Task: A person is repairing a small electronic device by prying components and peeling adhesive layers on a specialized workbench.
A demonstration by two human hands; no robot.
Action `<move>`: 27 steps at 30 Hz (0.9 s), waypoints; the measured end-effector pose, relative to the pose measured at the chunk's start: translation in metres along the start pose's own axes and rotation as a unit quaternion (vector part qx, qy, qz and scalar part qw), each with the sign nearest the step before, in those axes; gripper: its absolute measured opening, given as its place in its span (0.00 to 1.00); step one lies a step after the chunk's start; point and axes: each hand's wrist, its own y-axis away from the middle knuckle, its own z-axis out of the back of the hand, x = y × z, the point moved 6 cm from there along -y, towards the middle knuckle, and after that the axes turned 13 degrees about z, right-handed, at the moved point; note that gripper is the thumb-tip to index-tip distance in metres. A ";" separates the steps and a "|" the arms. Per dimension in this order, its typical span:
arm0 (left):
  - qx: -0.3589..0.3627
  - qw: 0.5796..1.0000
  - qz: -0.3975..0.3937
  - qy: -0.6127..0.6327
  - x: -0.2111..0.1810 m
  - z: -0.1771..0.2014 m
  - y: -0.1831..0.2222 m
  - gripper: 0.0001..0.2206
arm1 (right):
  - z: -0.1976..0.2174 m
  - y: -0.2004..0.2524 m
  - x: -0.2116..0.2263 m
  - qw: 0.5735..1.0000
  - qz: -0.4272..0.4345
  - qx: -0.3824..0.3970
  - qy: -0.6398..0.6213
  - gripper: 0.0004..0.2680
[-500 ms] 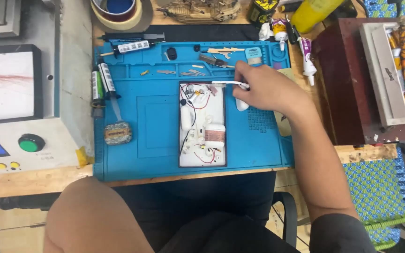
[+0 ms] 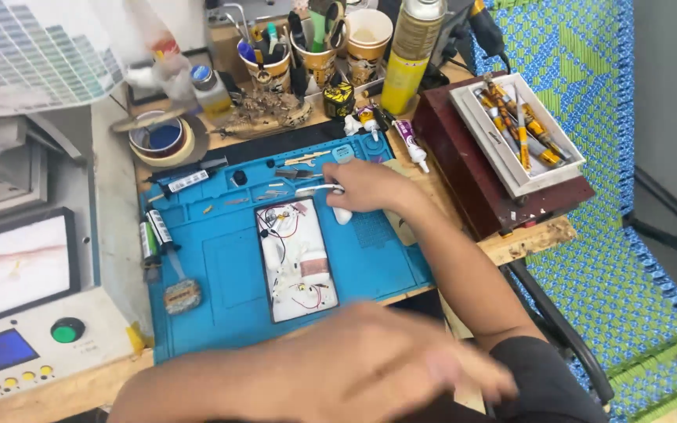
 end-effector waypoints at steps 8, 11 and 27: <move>-0.558 0.777 0.034 -0.290 0.162 0.130 0.026 0.21 | 0.030 -0.007 -0.010 0.925 0.115 -0.289 -0.220 0.07; -0.540 0.791 0.095 -0.271 0.186 0.123 0.032 0.38 | 0.028 -0.007 0.010 0.876 0.175 -0.305 -0.329 0.06; -0.578 0.810 0.042 -0.089 0.209 0.135 0.041 0.29 | 0.024 -0.006 0.010 0.854 0.246 -0.334 -0.315 0.21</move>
